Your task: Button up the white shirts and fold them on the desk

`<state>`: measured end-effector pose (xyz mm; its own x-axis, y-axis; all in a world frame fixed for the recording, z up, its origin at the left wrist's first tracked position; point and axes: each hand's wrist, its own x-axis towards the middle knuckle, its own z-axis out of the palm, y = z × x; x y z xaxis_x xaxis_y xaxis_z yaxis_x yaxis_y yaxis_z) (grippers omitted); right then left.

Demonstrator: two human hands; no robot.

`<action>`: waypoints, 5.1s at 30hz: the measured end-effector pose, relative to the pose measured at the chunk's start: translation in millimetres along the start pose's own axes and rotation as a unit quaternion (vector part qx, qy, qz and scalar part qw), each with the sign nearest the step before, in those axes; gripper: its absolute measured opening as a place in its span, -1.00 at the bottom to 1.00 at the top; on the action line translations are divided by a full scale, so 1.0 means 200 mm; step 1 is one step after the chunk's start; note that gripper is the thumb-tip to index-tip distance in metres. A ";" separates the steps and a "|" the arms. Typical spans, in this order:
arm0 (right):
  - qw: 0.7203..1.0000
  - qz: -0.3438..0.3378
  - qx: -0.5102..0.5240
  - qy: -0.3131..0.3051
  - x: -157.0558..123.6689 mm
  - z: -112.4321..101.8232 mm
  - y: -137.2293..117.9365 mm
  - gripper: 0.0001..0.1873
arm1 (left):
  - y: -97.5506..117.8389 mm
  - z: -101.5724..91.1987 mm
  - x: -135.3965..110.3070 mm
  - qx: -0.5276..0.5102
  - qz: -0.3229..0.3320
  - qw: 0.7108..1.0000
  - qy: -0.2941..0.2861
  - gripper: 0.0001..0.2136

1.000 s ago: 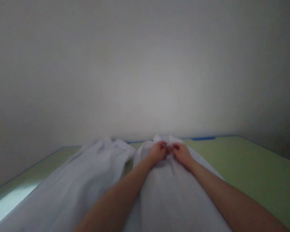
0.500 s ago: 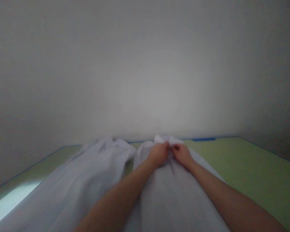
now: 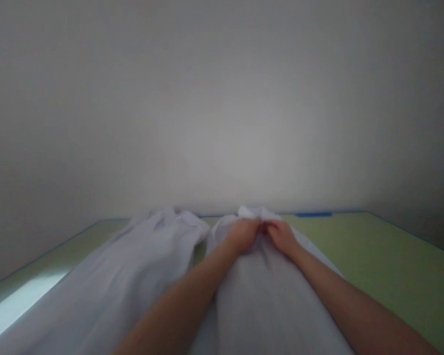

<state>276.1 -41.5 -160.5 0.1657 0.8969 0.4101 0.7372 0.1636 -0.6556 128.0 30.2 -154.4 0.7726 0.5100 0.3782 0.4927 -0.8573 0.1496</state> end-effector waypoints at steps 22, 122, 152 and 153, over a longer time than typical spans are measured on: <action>0.982 -0.043 -0.179 0.033 -0.03 -0.02 -0.04 -0.72 | -0.04 -0.04 0.08 -0.214 -0.036 0.976 -0.033 -0.80; 0.931 0.135 0.338 -0.002 0.05 0.05 -0.03 -0.73 | -0.12 -0.06 0.05 0.017 0.194 0.979 0.064 -0.87; 0.983 -0.055 -0.124 0.127 0.07 0.03 0.00 -0.79 | -0.03 0.05 0.15 -0.227 -0.146 0.948 0.167 -0.95; 0.986 -0.037 -0.102 0.123 0.07 0.03 0.00 -0.79 | -0.03 0.05 0.15 -0.219 -0.124 0.952 0.172 -0.98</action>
<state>274.6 -25.7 -158.0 0.2423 0.7541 0.6104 0.8659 0.1158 -0.4867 151.0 51.2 -152.8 0.4409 0.7116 0.5470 0.3697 -0.6993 0.6118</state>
